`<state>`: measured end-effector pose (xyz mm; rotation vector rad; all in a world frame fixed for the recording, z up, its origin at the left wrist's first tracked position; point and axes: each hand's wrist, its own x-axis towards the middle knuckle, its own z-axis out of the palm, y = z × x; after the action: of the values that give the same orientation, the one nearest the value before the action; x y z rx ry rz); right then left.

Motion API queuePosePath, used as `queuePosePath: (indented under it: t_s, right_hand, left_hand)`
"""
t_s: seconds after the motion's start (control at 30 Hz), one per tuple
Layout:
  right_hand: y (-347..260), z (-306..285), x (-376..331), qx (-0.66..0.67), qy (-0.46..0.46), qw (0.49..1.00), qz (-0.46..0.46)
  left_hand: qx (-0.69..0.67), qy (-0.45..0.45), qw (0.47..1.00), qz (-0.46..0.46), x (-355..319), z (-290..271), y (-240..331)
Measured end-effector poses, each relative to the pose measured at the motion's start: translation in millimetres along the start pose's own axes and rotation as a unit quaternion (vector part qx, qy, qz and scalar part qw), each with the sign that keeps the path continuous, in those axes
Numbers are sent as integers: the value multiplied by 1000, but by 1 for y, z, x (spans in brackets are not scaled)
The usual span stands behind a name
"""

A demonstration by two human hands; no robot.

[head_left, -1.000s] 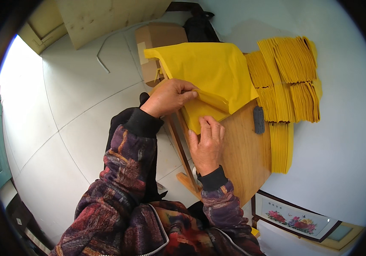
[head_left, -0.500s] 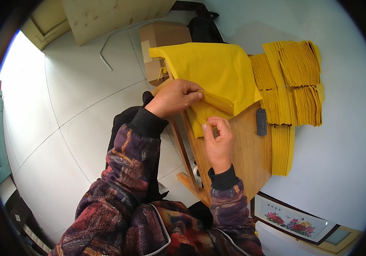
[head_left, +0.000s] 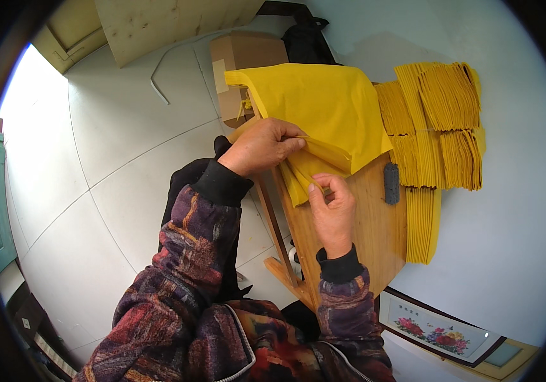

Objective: The person sits on the floor and folds yellow sheets of paper or thin material on a low wooden table. They fold each sheet in half, then in half again, and stack the folded sheets on the table.

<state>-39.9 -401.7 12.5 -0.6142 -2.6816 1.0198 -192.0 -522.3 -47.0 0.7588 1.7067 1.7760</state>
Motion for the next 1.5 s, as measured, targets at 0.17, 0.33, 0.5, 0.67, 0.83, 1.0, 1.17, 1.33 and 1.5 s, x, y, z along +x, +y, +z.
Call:
queuePosePath:
  t_s: [0.17, 0.33, 0.5, 0.67, 0.83, 1.0, 1.17, 1.33, 1.5]
  right_hand:
    - [-2, -5, 3, 35, -9, 999, 38]
    - [-6, -9, 12, 8, 20, 1000, -8]
    - [-13, -14, 30, -27, 69, 996, -54]
    - [-16, -13, 38, -36, 135, 984, -111]
    - [-17, -7, -6, -184, 77, 970, -142]
    - [-7, 16, -21, -273, 30, 948, -160]
    - [-2, 12, -14, -207, 36, 965, -156]
    - [-4, 8, -6, -128, 30, 986, -101]
    - [-2, 3, -2, -73, 4, 996, -55]
  left_hand:
    - [21, -28, 999, -29, 0, -3, 4]
    - [15, -32, 999, -37, 0, -3, 6]
    - [12, -44, 999, -13, -2, -4, 4]
    - [7, -32, 999, -21, 0, 0, 1]
    - [48, -1, 999, -22, 1, -1, 2]
    - [29, -1, 999, -34, 0, -1, 6]
    - [27, -19, 999, -32, 0, -3, 7]
    - [29, -19, 999, -25, 0, -3, 6]
    - [17, -21, 999, -29, 0, -3, 6]
